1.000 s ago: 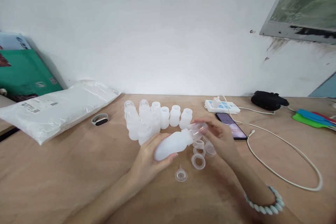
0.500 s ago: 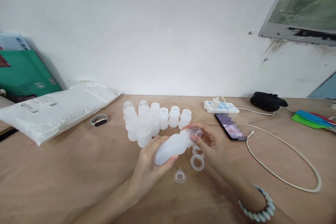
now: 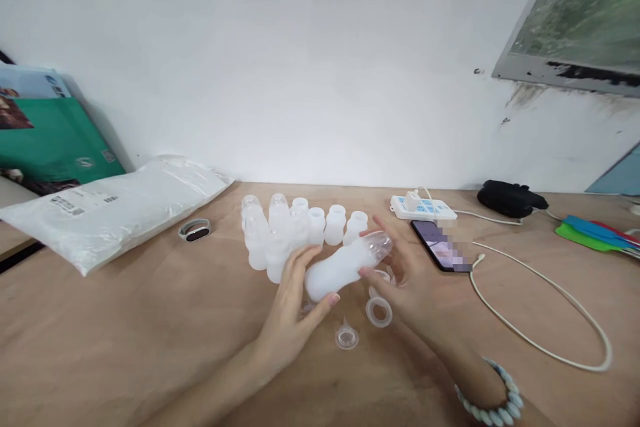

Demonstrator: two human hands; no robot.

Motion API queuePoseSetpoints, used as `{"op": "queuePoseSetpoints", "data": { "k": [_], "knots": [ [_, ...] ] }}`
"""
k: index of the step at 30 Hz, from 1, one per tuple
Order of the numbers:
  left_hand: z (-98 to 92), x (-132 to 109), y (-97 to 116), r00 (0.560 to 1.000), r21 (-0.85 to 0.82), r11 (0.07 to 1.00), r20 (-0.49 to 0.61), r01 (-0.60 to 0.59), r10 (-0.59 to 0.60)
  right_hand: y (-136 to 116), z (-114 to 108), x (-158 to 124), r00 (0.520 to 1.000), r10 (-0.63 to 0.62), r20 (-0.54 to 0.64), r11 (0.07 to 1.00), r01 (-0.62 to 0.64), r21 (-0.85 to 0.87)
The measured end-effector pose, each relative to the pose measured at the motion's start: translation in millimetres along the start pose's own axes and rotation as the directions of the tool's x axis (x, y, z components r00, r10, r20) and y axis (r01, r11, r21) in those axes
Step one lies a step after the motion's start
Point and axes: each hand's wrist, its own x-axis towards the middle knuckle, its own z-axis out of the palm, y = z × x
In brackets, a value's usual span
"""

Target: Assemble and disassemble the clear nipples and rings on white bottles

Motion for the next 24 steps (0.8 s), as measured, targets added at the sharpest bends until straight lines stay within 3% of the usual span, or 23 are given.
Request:
{"op": "queuePoseSetpoints", "data": {
  "k": [3, 5, 9, 12, 19, 24],
  "knots": [
    [1.8, -2.9, -1.9, 0.983, 0.062, 0.992, -0.139, -0.111, 0.119, 9.7, -1.6, 5.2, 0.989, 0.01, -0.146, 0.997, -0.02, -0.07],
    [1.9, -4.0, -1.0, 0.967, 0.094, 0.982, -0.184, -0.164, 0.179, 20.7, 0.1, 6.2, 0.99, 0.016, -0.14, 0.989, -0.036, -0.145],
    [1.9, -4.6, 0.4, 0.94, 0.113, 0.96, -0.2, -0.257, 0.275, 40.4, 11.1, 3.5, 1.0, -0.001, -0.017, 0.969, -0.004, -0.247],
    [2.5, -5.0, -0.7, 0.933, 0.106, 0.953, -0.197, -0.284, 0.3, 42.3, 19.7, 3.4, 0.994, 0.057, 0.094, 0.959, -0.029, -0.281],
    [3.0, -6.4, -4.1, 0.931, 0.066, 0.947, -0.173, -0.314, 0.32, 32.9, 37.0, 14.6, 0.897, 0.257, 0.359, 0.891, -0.076, -0.448],
    [2.9, -6.8, -5.6, 0.923, 0.051, 0.934, -0.141, -0.354, 0.358, 34.0, 57.0, 26.5, 0.867, 0.277, 0.413, 0.835, -0.005, -0.55]
  ]
}}
